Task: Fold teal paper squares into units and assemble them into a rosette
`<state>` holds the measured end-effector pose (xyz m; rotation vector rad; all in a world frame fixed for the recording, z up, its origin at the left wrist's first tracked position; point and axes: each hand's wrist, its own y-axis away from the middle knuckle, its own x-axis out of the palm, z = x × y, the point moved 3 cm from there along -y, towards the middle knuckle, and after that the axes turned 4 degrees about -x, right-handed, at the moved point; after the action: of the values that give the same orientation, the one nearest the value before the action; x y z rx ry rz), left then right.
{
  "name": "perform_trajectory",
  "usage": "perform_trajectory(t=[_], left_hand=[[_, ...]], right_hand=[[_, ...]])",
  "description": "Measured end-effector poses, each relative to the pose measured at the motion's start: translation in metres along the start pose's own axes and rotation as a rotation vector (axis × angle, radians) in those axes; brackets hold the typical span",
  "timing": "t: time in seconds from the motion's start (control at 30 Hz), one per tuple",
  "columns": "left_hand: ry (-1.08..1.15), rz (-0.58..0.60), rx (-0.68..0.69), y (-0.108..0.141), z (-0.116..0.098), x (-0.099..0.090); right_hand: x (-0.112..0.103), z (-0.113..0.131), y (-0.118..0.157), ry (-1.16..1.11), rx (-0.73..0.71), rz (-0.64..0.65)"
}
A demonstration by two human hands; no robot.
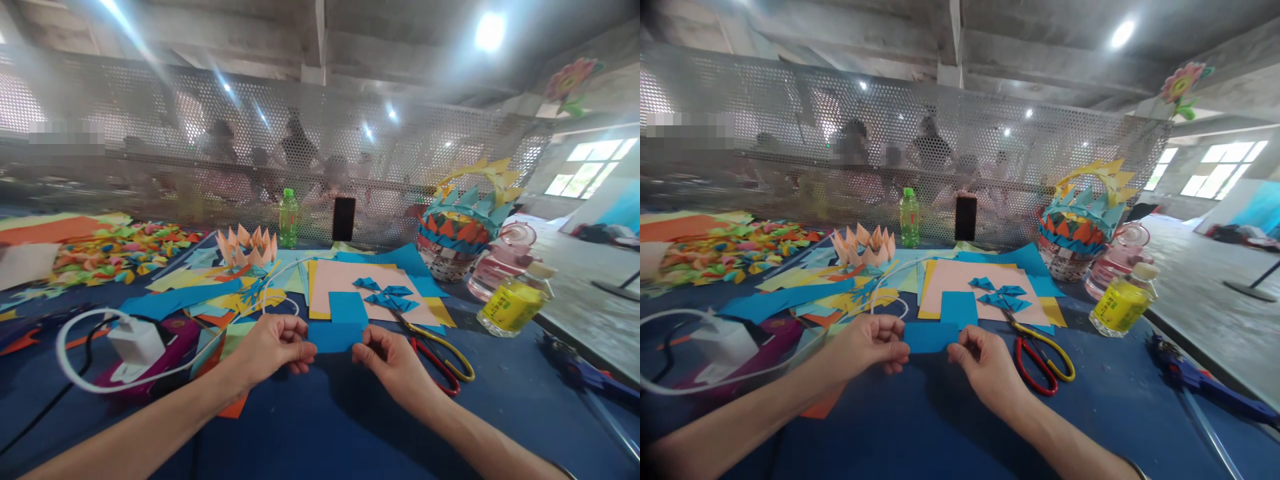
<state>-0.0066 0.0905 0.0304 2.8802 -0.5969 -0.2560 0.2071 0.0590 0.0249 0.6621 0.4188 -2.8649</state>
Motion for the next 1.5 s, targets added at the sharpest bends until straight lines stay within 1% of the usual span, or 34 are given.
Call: perform_trajectory(t=[0.13,0.27,0.47,0.6,0.7,0.8,0.97,1.17,1.5], left_hand=[[0.011,-0.025,0.055,-0.001,-0.003,-0.003],[0.021,-0.058,0.113,0.002,-0.008,-0.001],[-0.009,-0.039,0.080,0.001,-0.003,0.004],[-0.011,-0.058,0.065,0.001,0.000,0.005],[-0.007,-0.027,0.051,0.005,0.000,0.010],[0.049,0.017,0.029,0.007,-0.002,0.013],[0.211,0.098,-0.021,0.004,-0.001,0.011],[0.281,0.179,-0.027,0.003,0.004,0.010],[0.268,0.196,-0.006,0.007,-0.002,0.013]], right_hand=[[-0.007,-0.004,-0.003,0.036,-0.010,-0.033],[-0.005,0.000,-0.002,0.034,-0.023,-0.031],[0.002,0.007,0.000,0.014,-0.019,-0.028],[0.000,0.007,0.000,-0.014,-0.029,-0.112],[0.001,0.008,0.001,-0.055,-0.091,-0.156],[0.002,0.009,0.002,-0.042,-0.126,-0.153],[-0.001,0.012,0.002,-0.024,-0.153,-0.175],[-0.002,0.012,0.003,-0.008,-0.155,-0.190],[-0.003,0.011,0.002,0.025,-0.143,-0.194]])
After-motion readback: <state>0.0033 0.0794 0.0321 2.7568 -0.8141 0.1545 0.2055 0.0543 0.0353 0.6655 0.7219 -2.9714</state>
